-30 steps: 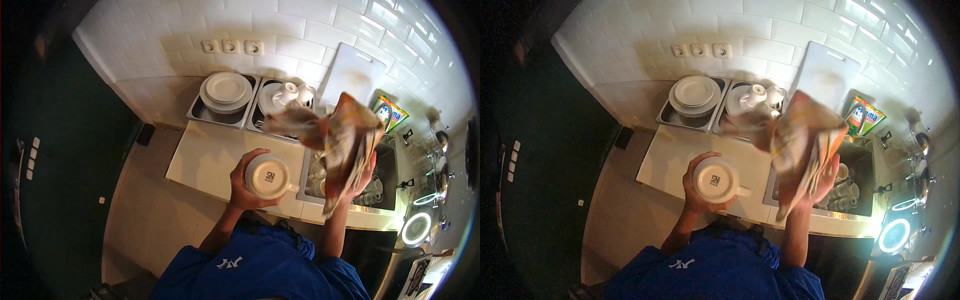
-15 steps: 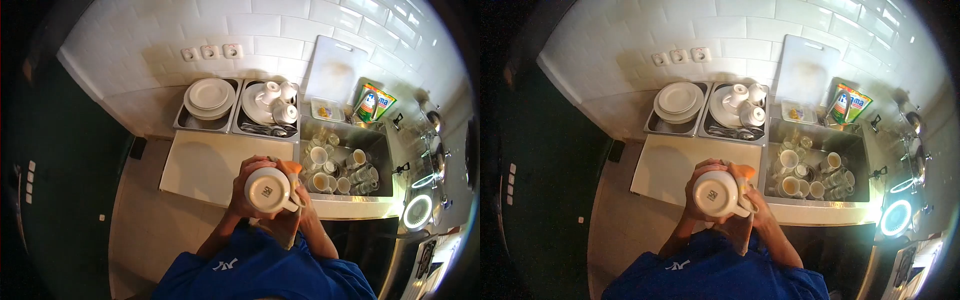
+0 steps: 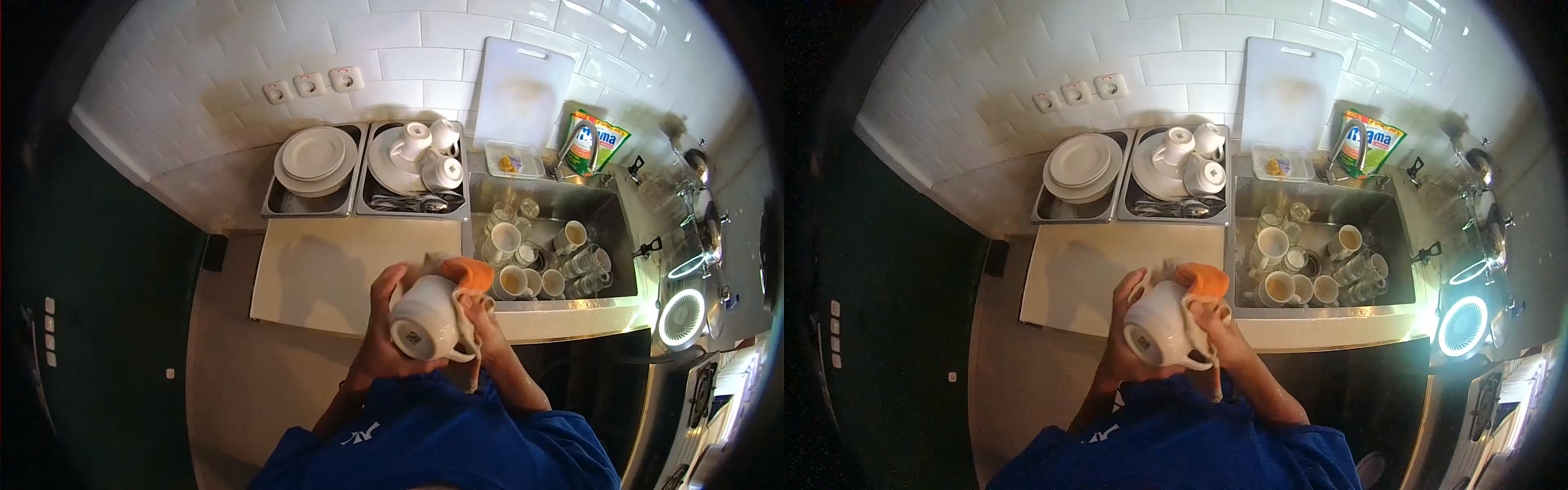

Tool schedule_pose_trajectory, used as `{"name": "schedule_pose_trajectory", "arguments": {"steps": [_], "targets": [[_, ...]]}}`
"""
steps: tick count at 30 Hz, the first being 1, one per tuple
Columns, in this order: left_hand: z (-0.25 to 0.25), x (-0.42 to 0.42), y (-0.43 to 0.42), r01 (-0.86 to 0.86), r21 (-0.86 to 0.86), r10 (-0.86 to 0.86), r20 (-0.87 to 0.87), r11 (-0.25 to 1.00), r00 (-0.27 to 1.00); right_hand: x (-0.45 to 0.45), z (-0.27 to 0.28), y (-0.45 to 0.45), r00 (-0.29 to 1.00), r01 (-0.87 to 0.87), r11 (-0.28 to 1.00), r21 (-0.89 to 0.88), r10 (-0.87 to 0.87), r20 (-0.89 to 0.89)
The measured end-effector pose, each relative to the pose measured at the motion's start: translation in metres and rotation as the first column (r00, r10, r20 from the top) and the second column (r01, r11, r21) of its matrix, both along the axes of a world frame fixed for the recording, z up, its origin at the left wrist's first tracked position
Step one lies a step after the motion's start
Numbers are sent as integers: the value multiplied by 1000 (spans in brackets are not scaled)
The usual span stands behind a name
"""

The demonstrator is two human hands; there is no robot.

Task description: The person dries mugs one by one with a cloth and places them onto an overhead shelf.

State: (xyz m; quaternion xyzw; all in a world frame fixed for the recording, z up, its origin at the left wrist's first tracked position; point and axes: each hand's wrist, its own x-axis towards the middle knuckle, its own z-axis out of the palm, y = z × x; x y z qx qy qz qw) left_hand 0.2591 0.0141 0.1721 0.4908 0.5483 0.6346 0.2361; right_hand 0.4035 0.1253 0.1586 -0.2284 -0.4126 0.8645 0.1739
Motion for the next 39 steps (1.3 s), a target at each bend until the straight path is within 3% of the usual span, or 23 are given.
{"name": "schedule_pose_trajectory", "arguments": {"steps": [2,3,4,5,6,8,9,10,13,14,17,18,21,25,27,29,30,33,34,36,37,38,39], "targets": [[13,12,-5,157,143,-205,438,977,875,0,26,-6,986,-42,912,407,-27,163],[15,17,-7,200,233,-304,614,952,728,-5,32,-9,995,-16,716,697,-58,83],[13,23,-6,55,215,-195,711,975,676,-9,35,-12,998,29,434,901,-57,-5],[13,20,-6,45,146,-137,716,988,684,-14,40,-15,996,92,97,991,-25,-90],[14,15,-6,33,77,-78,718,996,692,-18,57,-20,997,44,117,992,65,-52],[3,4,-7,5,-45,30,738,999,674,-12,47,-11,967,-205,453,868,234,106],[2,0,-8,35,-15,-14,720,999,693,-7,38,-3,929,-336,579,743,334,159],[1,-2,-9,66,14,-57,702,998,710,-7,27,8,891,-413,570,710,414,186],[4,-3,-8,73,24,-72,616,997,785,-20,22,12,847,-465,272,843,412,335],[3,-4,-6,52,9,-48,578,999,814,-25,28,11,787,-588,309,748,431,440],[3,-4,-5,-33,-22,40,513,999,858,-43,16,4,884,-392,105,914,317,343],[3,-6,-5,-64,-28,70,497,998,865,-46,18,3,898,-364,101,926,301,320],[-7,-16,-5,-164,38,137,388,986,911,-66,30,0,874,-464,291,836,302,380],[-38,-34,-5,-239,204,201,190,949,961,-89,3,5,893,-370,516,772,428,141],[-48,-45,-10,-216,235,196,107,947,975,-92,-4,-4,870,-492,739,461,390,302],[-52,-56,-19,-156,229,150,42,961,988,-93,-9,-18,840,-411,909,-69,407,358],[-54,-61,-23,-124,222,126,9,967,992,-92,-22,-19,853,-458,887,-55,456,254],[-45,-76,-37,-75,209,117,-200,975,973,-91,-51,-31,888,-453,747,-486,423,-178],[-36,-78,-41,-85,211,128,-201,974,971,-91,-50,-36,883,-463,712,-527,419,-209],[-38,-89,-46,-146,297,188,-117,944,975,-95,-36,-38,905,-422,472,-774,174,-388],[-40,-95,-49,-180,342,217,-72,922,974,-97,-29,-34,901,-419,452,-788,100,-422],[-44,-102,-53,-248,313,261,1,917,965,-96,-23,-25,895,-407,556,-725,86,-437],[-50,-105,-57,-281,310,220,219,908,951,-94,-17,-13,901,-365,732,-575,122,-417]]}}
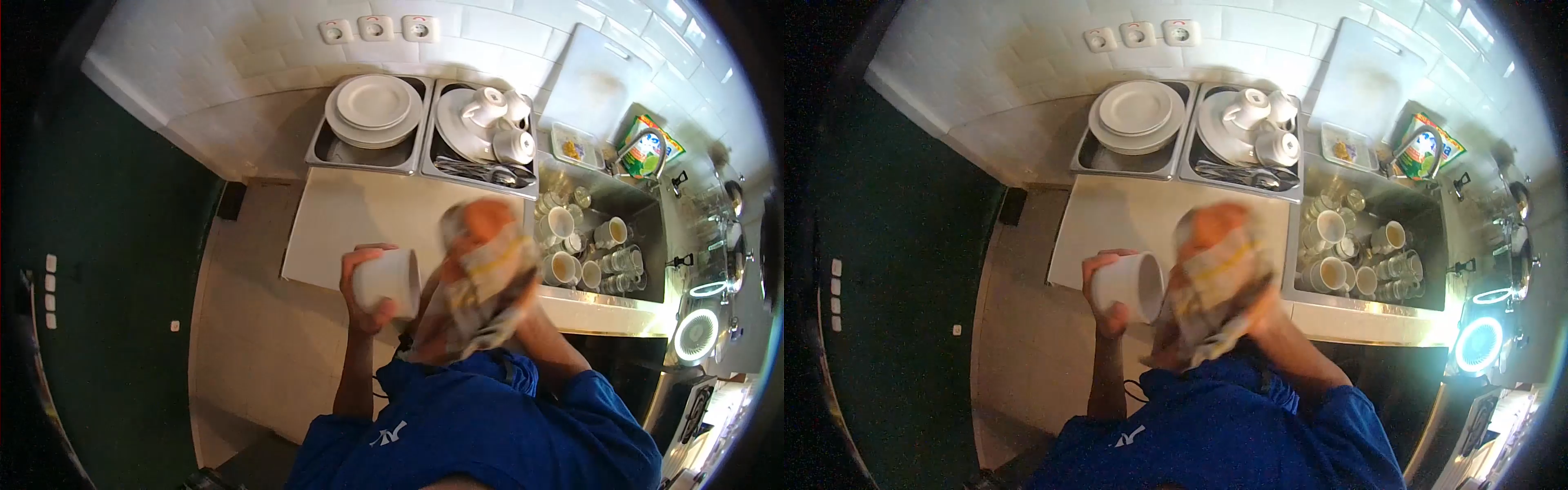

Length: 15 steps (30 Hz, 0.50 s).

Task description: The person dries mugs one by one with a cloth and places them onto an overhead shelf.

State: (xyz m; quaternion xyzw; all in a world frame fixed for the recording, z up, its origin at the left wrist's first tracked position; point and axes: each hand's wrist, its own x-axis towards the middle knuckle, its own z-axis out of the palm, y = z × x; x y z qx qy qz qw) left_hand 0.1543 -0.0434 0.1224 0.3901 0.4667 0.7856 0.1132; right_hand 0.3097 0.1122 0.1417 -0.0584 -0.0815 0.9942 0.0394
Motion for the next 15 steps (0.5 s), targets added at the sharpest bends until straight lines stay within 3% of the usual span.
{"name": "schedule_pose_trajectory", "arguments": {"steps": [2,4,6,7,8,11,14,15], "targets": [[-7,-4,-12,44,130,-93,396,990,914,4,11,13,994,89,891,444,-107,15],[0,-3,-18,14,112,-73,542,994,837,3,20,10,990,84,630,772,-144,9],[2,-6,-19,-7,116,-73,665,993,743,-8,28,-4,996,73,278,958,-69,-56],[1,-7,-19,51,242,-207,680,969,703,-16,30,-12,995,97,82,992,0,-98],[-3,-8,-21,105,241,-239,637,965,733,-25,30,-18,988,135,-124,983,86,-125],[12,0,-18,232,318,-385,599,919,702,-67,19,-32,925,304,-658,689,378,-47],[12,-5,-33,157,26,-147,537,987,831,-83,12,-42,931,137,-429,893,363,32],[6,-9,-37,100,5,-92,437,995,895,-87,31,-50,895,-323,-142,936,277,350]]}}
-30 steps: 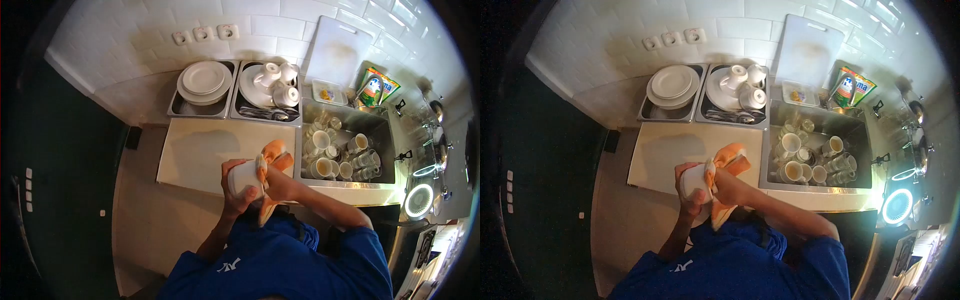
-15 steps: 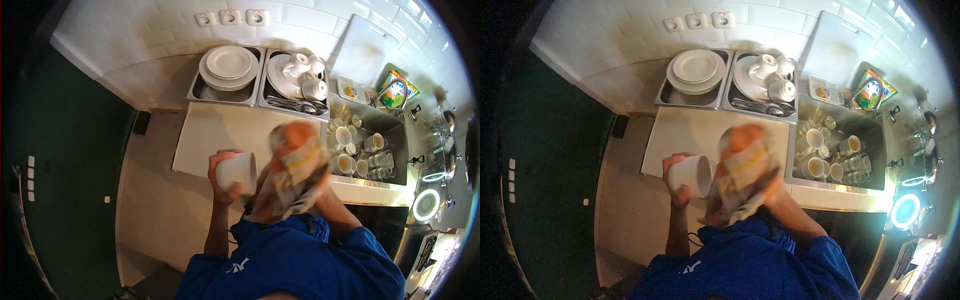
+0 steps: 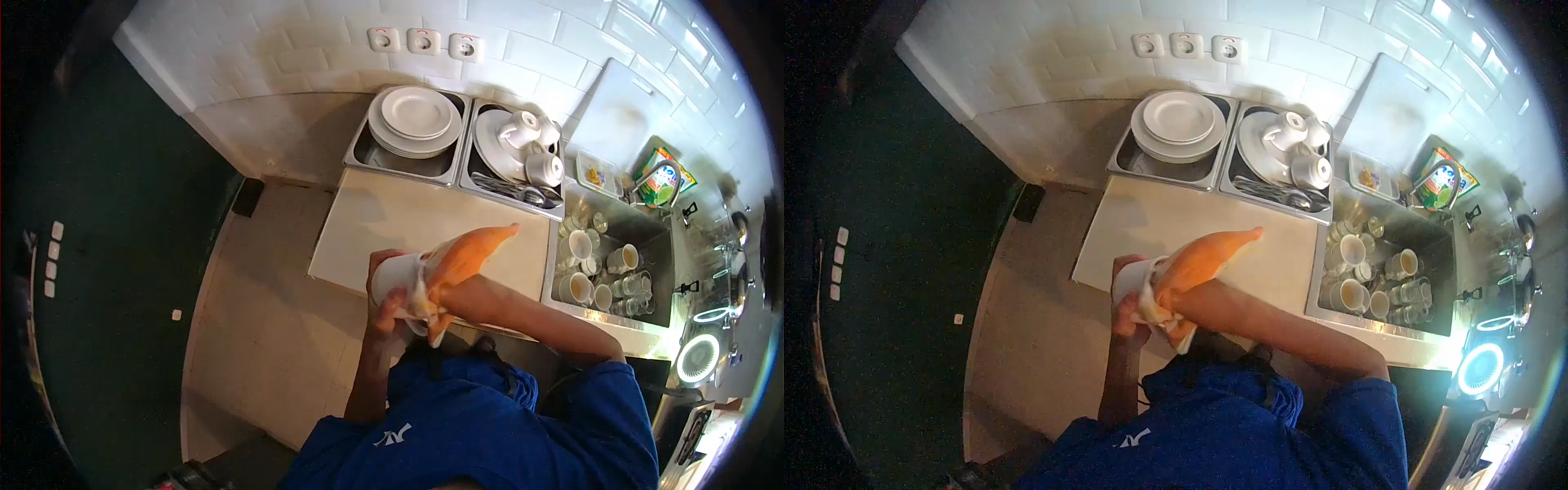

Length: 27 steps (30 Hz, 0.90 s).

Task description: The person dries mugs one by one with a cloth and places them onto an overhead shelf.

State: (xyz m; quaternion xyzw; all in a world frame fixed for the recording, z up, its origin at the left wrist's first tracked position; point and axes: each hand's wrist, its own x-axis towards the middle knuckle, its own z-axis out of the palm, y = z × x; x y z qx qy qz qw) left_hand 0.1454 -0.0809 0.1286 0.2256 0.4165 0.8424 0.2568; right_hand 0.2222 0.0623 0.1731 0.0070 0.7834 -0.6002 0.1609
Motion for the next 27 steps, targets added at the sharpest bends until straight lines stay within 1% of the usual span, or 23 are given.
{"name": "schedule_pose_trajectory", "arguments": {"steps": [1,2,3,4,5,6,7,8,9,10,11,13,15,17,18,21,22,24,27], "targets": [[1,-1,-5,-12,-4,11,-32,1000,999,-4,6,-5,982,-47,987,155,74,-173],[1,-1,-10,-26,-10,25,-63,1000,998,-6,9,-12,929,-67,949,309,172,-328],[1,-2,-15,-44,-15,42,-93,999,995,-6,9,-18,842,-61,889,454,290,-455],[-1,-1,-17,-98,-11,95,-168,995,981,-6,-7,-23,816,22,857,515,283,-504],[-3,1,-17,-157,-7,151,-240,988,959,-7,-9,-19,853,-82,893,443,292,-432],[-7,4,-18,-223,-2,212,-309,975,927,-11,1,-17,881,-186,915,357,316,-353],[-10,4,-22,-292,4,272,-376,956,886,-15,6,-16,896,-285,923,261,353,-270],[-13,0,-27,-345,18,298,-551,938,779,-18,-2,-12,954,-279,909,310,299,-17],[-10,0,-31,-332,56,292,-624,942,725,-11,-10,-12,988,-142,986,87,147,-49],[-3,0,-34,-323,88,291,-693,942,660,1,-22,-13,999,-2,990,-140,-2,-32],[5,-1,-37,-326,113,294,-759,938,581,10,-32,-11,995,98,959,-266,-94,25],[24,-2,-45,-269,46,188,-829,962,527,26,-50,-8,954,298,873,-387,-252,165],[35,-5,-47,-159,75,155,-800,984,580,37,-71,-8,900,432,791,-432,-351,257],[37,-10,-51,-188,97,187,-811,977,555,45,-88,-10,852,521,739,-427,-425,305],[36,-10,-55,-183,108,192,-814,977,549,50,-94,-10,839,542,734,-410,-444,314],[22,-13,-63,-293,90,232,-835,952,498,57,-95,-4,813,582,733,-353,-508,286],[16,-13,-62,-284,99,264,-729,954,632,52,-92,3,817,576,751,-322,-519,251],[8,-6,-72,-241,124,271,-467,963,842,42,-77,14,829,558,795,-236,-541,138],[-8,-8,-79,-231,170,262,-197,958,945,30,-48,24,867,494,865,-88,-498,-29]]}}
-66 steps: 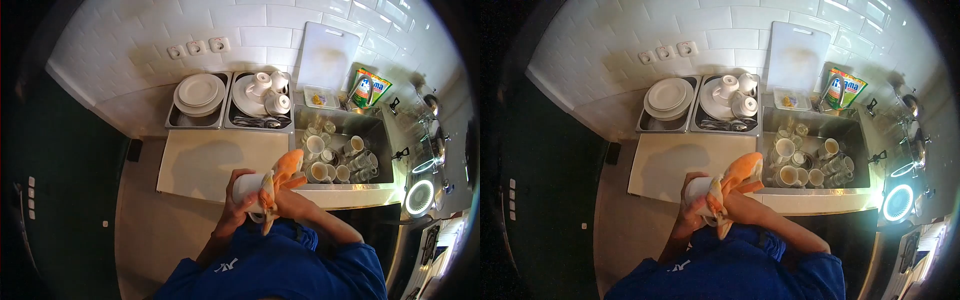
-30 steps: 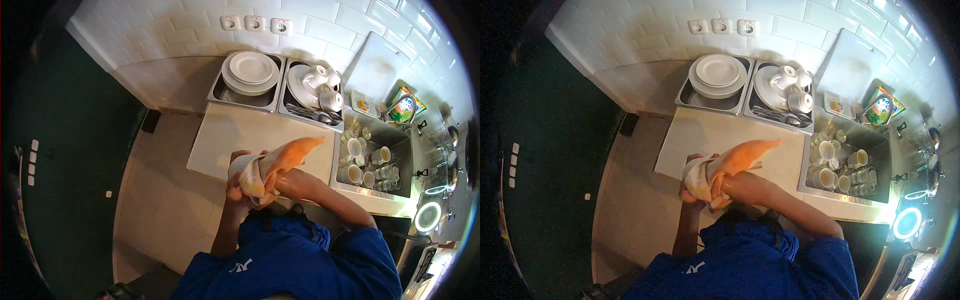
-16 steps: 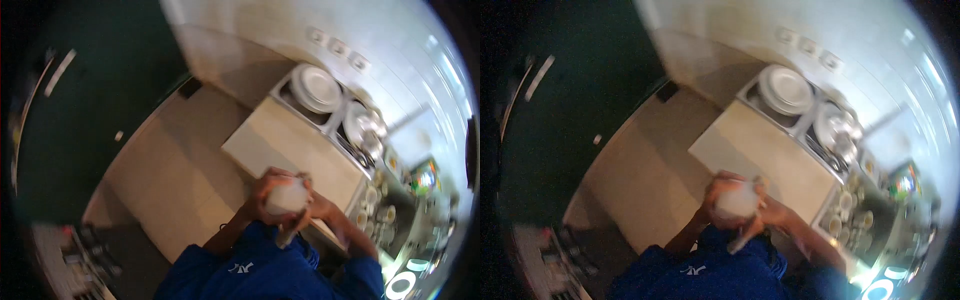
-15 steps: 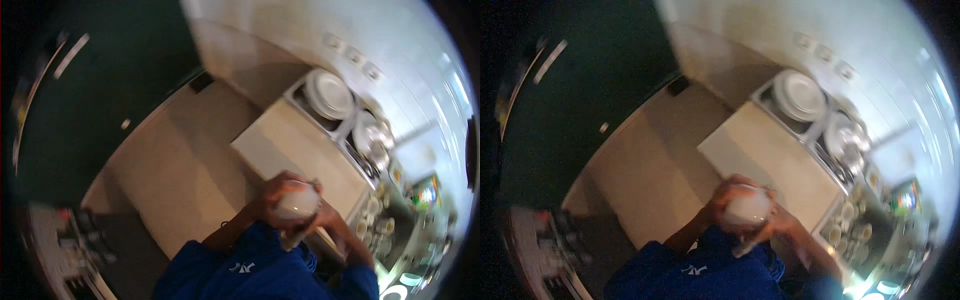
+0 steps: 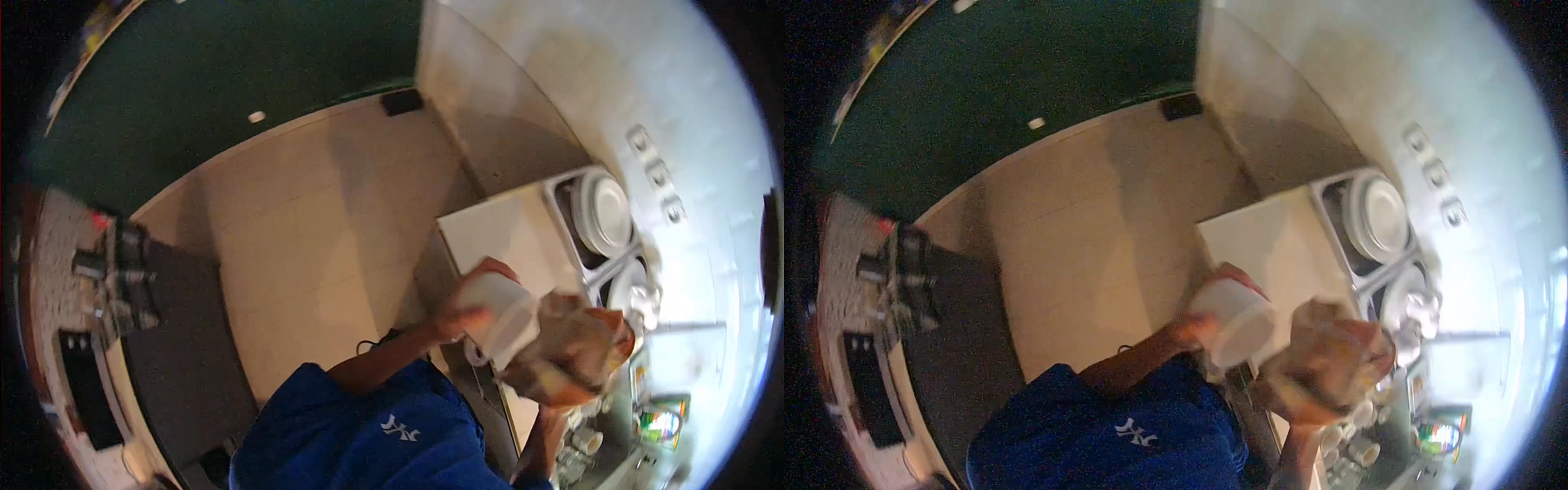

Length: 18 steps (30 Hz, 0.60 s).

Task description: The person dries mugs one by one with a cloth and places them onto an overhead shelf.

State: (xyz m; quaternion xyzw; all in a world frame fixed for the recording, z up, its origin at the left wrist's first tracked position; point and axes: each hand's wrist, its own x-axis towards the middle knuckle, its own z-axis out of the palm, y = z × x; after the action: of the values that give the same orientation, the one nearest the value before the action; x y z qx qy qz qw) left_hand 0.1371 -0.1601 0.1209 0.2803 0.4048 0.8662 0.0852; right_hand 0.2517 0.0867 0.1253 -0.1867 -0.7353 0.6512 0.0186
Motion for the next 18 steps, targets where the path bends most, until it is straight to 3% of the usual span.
{"name": "schedule_pose_trajectory", "arguments": {"steps": [1,2,4,6,7,8,9,12,14,18], "targets": [[-3,0,-1,30,35,-33,87,999,996,-1,8,-1,1000,-17,998,52,18,-13],[-3,5,-9,198,172,-234,216,965,948,-2,16,-3,999,-46,994,99,49,-23],[5,9,-6,316,323,-420,333,892,844,-7,30,-13,986,-153,971,184,163,-39],[18,6,3,274,334,-393,372,902,841,-12,41,-29,956,-266,926,267,289,-49],[19,6,11,191,195,-218,127,962,968,-16,46,-35,933,-323,895,307,355,-53],[21,5,18,20,110,-7,-115,994,993,-21,48,-42,906,-376,858,350,420,-55],[23,6,11,96,3,-96,31,995,995,-25,50,-50,877,-420,819,390,477,-57],[16,9,7,148,-116,-132,135,982,982,-35,51,-69,805,-493,726,479,590,-66],[17,14,11,85,-131,-66,142,988,988,-35,49,-77,785,-504,703,502,615,-73],[31,11,12,-124,-261,29,-343,957,939,-33,56,-78,763,-530,716,454,636,-113]]}}
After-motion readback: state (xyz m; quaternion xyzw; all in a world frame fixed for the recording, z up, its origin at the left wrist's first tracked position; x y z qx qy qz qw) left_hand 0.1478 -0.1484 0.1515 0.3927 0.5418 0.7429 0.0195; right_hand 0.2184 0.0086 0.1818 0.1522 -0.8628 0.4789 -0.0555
